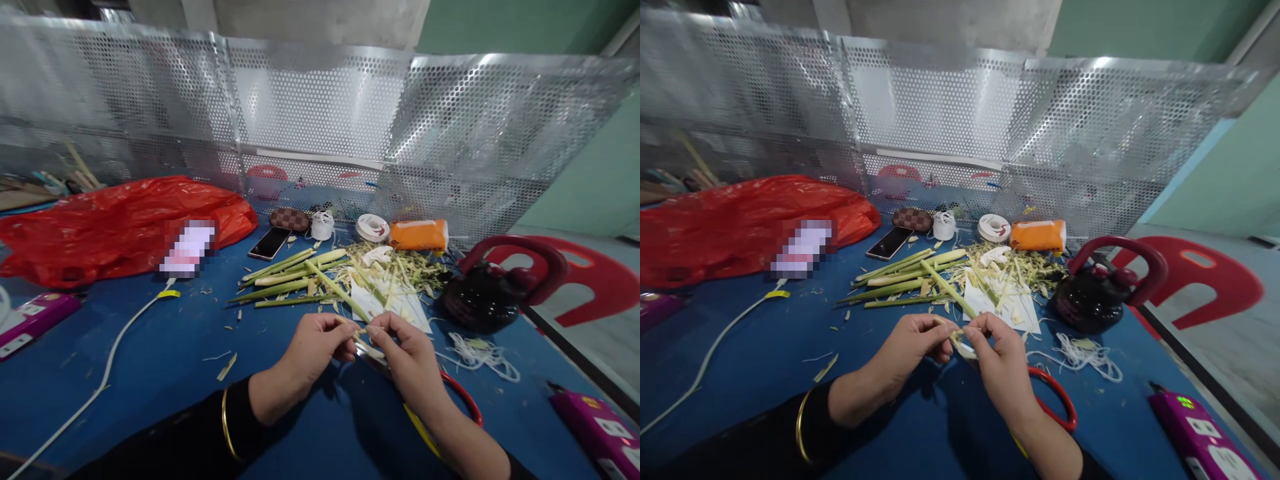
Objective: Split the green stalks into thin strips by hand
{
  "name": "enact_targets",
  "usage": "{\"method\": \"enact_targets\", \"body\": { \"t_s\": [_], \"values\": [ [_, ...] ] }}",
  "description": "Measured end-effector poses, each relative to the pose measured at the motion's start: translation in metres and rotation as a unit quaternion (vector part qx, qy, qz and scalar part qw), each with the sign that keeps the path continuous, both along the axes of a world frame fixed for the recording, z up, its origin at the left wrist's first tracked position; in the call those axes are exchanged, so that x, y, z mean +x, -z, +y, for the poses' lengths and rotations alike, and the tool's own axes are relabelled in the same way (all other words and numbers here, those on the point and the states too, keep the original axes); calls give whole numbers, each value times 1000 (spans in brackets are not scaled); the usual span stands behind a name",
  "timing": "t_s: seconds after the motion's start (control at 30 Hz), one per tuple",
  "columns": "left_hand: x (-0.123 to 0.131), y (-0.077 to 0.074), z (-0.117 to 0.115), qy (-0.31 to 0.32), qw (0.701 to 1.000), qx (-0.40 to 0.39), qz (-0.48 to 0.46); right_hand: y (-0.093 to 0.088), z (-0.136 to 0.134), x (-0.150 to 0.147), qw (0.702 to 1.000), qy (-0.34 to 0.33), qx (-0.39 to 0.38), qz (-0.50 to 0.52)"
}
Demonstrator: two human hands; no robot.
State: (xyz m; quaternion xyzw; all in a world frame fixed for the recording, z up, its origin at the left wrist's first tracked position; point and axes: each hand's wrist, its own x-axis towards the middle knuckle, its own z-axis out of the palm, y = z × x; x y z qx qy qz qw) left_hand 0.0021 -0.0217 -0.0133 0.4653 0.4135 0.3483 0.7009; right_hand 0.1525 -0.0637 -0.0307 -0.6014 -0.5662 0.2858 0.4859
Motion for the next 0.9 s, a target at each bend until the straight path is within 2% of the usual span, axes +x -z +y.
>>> {"method": "enact_targets", "body": {
  "t_s": [0.3, 0.53, 0.67, 0.9],
  "values": [
    [-1, 2, -2, 26, 999, -1, -18, 0, 4, 0, 999, 18, -18, 44],
    [-2, -4, -1, 48, 997, 30, 49, -3, 1, 0, 1000, 1, 5, 3],
    [-2, -3, -1, 71, 995, 14, 63, 0, 0, 0, 1000, 4, -2, 3],
    [-1, 4, 2, 5, 1000, -23, 20, -4, 5, 4, 987, -3, -52, 153]
  ]
}}
